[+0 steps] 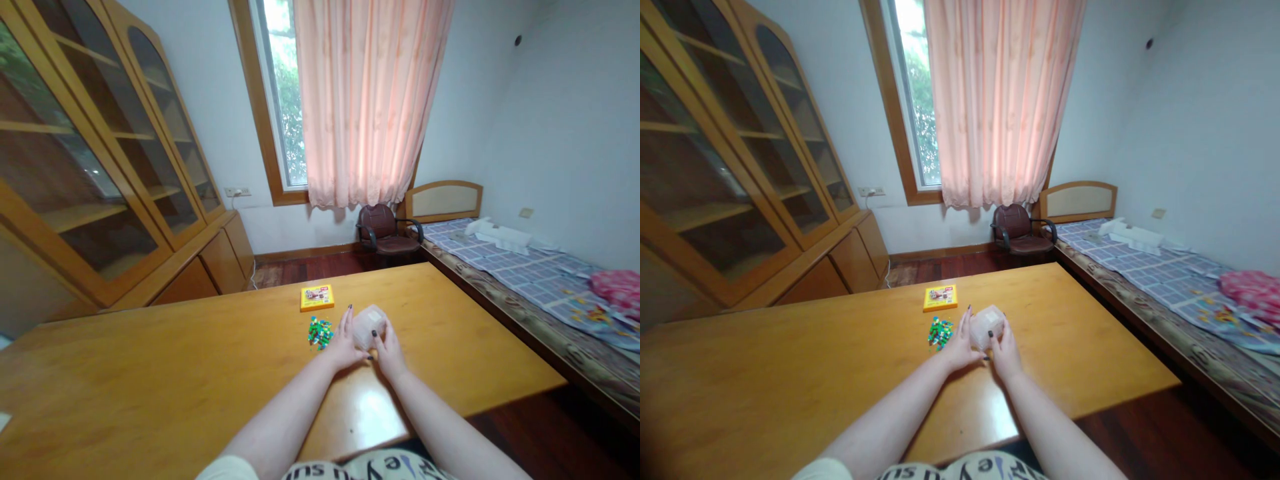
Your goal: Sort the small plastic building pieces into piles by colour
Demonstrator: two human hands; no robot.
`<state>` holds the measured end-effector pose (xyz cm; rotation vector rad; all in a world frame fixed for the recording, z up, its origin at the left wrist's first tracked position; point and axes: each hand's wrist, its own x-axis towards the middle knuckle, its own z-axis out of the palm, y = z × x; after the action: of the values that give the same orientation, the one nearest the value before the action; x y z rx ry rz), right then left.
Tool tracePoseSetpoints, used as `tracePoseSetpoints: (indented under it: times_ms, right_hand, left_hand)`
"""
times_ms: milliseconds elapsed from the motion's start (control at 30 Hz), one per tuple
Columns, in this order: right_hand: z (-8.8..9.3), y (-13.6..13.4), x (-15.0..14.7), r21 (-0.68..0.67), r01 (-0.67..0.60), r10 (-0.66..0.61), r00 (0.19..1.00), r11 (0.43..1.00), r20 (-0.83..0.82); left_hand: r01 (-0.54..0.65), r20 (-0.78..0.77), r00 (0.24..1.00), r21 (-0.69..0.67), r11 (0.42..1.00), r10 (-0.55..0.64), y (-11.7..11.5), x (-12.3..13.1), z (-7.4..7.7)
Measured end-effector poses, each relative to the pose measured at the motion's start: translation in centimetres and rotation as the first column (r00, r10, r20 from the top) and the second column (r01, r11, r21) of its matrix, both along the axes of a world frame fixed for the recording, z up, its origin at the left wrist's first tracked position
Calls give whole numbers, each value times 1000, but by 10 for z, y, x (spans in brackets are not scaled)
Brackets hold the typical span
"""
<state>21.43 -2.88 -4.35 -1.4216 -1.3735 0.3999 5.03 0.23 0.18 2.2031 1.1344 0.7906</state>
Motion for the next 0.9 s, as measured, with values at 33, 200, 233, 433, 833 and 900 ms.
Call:
tracePoseSetpoints:
  times_ms: [33,200,233,433,833,900]
  right_hand:
    - [0,0,0,3,2,-2,1000,1000,6]
    - [-2,-1,1,-6,17,-17,1000,1000,6]
    - [-2,-1,2,0,14,-14,1000,1000,9]
    - [-1,-6,1,66,-125,122,992,990,45]
    - [10,-11,-4,49,-170,166,983,984,78]
    - [10,-10,-4,47,-166,162,984,985,75]
  left_hand:
    - [1,8,1000,25,1000,-2,-2,0,0]
    - [4,20,1000,165,986,-7,-9,3,0]
    - [18,11,1000,182,983,-20,-9,4,1]
    - [63,-6,998,266,962,-64,-6,-5,10]
    - [-359,2,931,175,917,364,-7,-157,5]
    - [-459,-3,885,149,876,465,-7,-179,2]
